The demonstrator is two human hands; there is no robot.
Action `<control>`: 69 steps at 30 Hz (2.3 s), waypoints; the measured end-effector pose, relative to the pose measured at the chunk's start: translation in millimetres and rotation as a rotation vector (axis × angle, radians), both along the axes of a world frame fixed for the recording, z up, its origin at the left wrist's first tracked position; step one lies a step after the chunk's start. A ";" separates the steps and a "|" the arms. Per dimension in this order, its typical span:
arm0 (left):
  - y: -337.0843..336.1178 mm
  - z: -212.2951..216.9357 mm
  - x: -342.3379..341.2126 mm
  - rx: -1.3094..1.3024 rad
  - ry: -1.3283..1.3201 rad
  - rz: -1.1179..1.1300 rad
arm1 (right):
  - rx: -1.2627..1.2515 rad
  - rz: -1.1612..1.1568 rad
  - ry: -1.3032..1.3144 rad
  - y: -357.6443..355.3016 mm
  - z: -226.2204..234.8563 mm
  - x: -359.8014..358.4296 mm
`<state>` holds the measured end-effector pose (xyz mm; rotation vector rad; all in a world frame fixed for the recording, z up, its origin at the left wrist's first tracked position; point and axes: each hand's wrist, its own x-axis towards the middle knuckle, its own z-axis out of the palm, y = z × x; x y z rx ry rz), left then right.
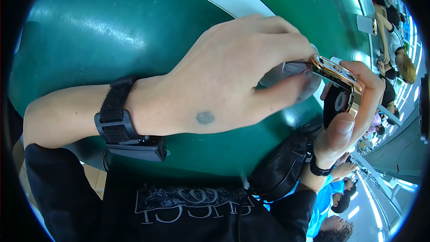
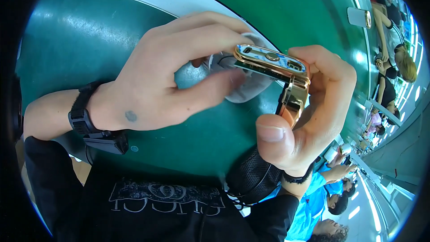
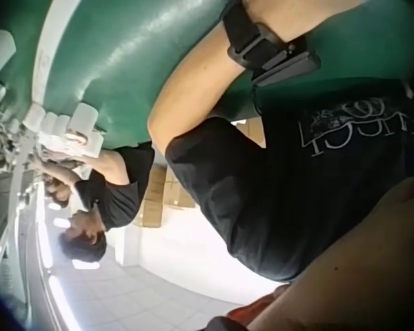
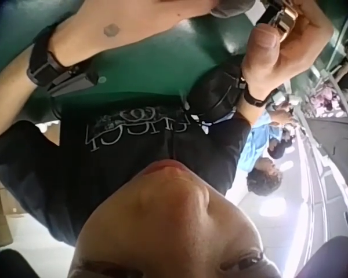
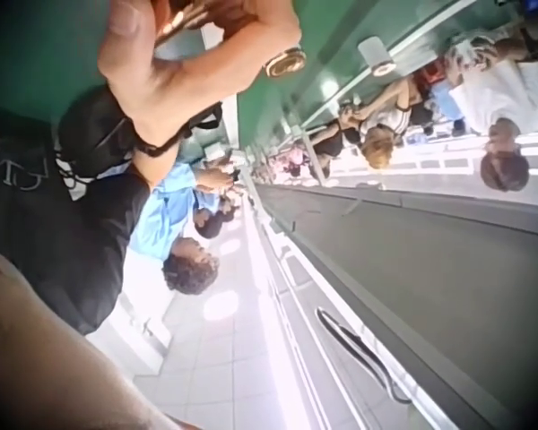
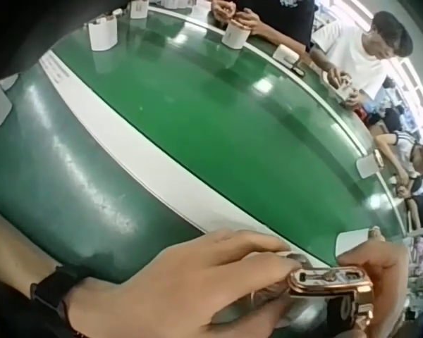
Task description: The person assembles a humidifier by hand, picking up a white base and a gold-topped motor assembly. They connect the internal wires, fit the motor assembly into the base, press the components together, and place the unit on the green conveyor belt.
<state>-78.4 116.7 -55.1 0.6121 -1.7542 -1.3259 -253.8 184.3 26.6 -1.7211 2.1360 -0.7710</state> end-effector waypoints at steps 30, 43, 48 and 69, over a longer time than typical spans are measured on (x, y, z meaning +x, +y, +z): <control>1.2 -3.2 19.0 -0.142 -0.164 -0.147 | 0.054 -0.017 -0.313 7.5 1.8 -6.2; 5.9 0.1 21.1 -0.168 -0.138 -0.265 | 0.379 0.382 -1.095 2.1 -6.8 -42.8; 2.6 -3.7 16.2 -0.213 -0.105 -0.218 | 0.354 0.387 -0.983 1.3 6.5 -36.6; -0.2 -6.1 11.3 -0.255 -0.127 -0.259 | 0.151 0.147 -0.722 4.4 24.6 -20.7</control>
